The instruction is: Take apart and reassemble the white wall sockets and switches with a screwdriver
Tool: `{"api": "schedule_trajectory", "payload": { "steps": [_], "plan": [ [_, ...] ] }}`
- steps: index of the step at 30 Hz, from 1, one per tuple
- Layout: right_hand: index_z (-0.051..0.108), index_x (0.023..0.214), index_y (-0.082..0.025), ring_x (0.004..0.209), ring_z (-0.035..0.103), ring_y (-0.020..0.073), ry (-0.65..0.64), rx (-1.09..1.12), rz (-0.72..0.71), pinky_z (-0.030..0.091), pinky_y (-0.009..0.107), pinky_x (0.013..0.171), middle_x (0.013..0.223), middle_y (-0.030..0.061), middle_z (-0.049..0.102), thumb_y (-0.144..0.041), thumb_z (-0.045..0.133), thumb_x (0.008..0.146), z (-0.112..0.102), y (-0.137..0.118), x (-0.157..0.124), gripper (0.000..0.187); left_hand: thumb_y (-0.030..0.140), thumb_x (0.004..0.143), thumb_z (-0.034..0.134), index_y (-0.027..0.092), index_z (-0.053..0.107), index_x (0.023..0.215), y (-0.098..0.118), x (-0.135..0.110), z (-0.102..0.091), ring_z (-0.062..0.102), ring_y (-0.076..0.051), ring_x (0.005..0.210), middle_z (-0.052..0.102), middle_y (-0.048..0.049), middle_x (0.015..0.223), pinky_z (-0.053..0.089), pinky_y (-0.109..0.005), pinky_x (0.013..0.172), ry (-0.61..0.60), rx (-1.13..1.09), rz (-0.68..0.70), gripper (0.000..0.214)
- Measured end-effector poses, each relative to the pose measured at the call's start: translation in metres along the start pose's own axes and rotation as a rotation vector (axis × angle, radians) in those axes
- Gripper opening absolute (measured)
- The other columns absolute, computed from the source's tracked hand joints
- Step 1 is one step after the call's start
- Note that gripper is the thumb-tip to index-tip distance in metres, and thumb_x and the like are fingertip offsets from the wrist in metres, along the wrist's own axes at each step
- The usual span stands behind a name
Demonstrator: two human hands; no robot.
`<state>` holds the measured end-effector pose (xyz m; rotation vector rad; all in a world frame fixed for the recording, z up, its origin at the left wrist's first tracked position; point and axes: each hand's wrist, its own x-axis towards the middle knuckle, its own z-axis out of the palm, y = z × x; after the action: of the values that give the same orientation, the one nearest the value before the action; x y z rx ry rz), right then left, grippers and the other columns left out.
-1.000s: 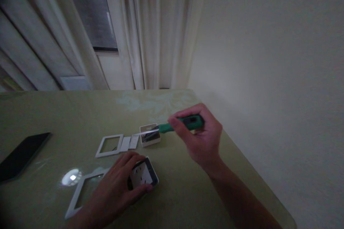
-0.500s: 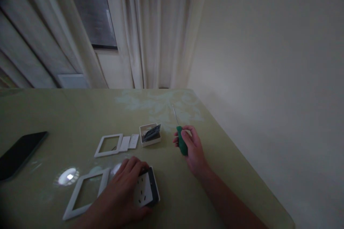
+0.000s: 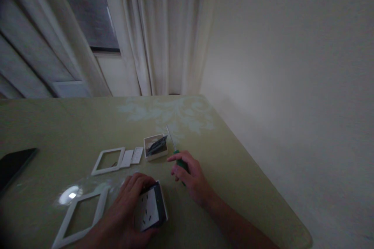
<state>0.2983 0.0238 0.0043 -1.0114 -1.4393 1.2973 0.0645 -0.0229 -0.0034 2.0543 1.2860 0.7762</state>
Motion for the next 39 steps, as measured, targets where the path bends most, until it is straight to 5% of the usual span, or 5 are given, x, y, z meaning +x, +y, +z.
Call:
{"api": "schedule_trajectory", "payload": {
  "steps": [6,9,20,33,39],
  "plan": [
    [0.053,0.158,-0.031,0.121,0.059,0.0301,-0.345,-0.364,-0.01,0.052,0.044,0.106,0.14,0.0115,0.046,-0.063,0.098,0.064,0.0,-0.006,-0.008,0.108,0.017,0.067,0.082,0.03,0.05,0.131,-0.004,0.0,-0.008,0.059,-0.034,0.119,0.057,-0.0077,0.127,0.053,-0.054,0.103,-0.004,-0.159,-0.013,0.073],
    [0.046,0.163,-0.031,0.143,0.046,0.0387,-0.431,-0.449,-0.027,0.041,0.051,0.122,0.153,0.0142,0.038,-0.06,0.101,0.058,0.001,-0.002,-0.01,0.123,0.02,0.07,0.084,0.032,0.051,0.134,-0.004,0.0,-0.014,0.06,-0.035,0.122,0.058,-0.0071,0.13,0.052,-0.056,0.107,-0.016,-0.225,-0.04,0.073],
    [0.054,0.152,-0.021,0.147,0.044,0.0407,-0.439,-0.507,-0.019,0.043,0.05,0.12,0.151,0.0169,0.041,-0.049,0.104,0.048,0.006,0.005,-0.01,0.118,0.019,0.071,0.083,0.032,0.054,0.134,0.006,0.001,-0.031,0.06,-0.033,0.122,0.059,-0.0062,0.131,0.053,-0.051,0.107,-0.123,-0.231,-0.03,0.07],
    [0.058,0.146,-0.022,0.147,0.042,0.0404,-0.386,-0.457,-0.045,0.042,0.047,0.119,0.143,0.0149,0.045,-0.047,0.104,0.046,0.007,0.001,-0.012,0.113,0.015,0.063,0.081,0.031,0.05,0.13,0.007,-0.001,-0.023,0.059,-0.031,0.118,0.057,-0.0053,0.127,0.055,-0.046,0.102,-0.024,-0.241,0.021,0.076],
    [0.06,0.144,-0.022,0.143,0.045,0.039,-0.403,-0.419,-0.058,0.043,0.046,0.118,0.141,0.0139,0.047,-0.047,0.104,0.045,0.007,-0.005,-0.012,0.112,0.019,0.065,0.084,0.031,0.048,0.133,0.003,-0.001,-0.026,0.058,-0.032,0.12,0.054,-0.0067,0.131,0.054,-0.047,0.103,-0.078,-0.263,0.074,0.078]
  ]
}}
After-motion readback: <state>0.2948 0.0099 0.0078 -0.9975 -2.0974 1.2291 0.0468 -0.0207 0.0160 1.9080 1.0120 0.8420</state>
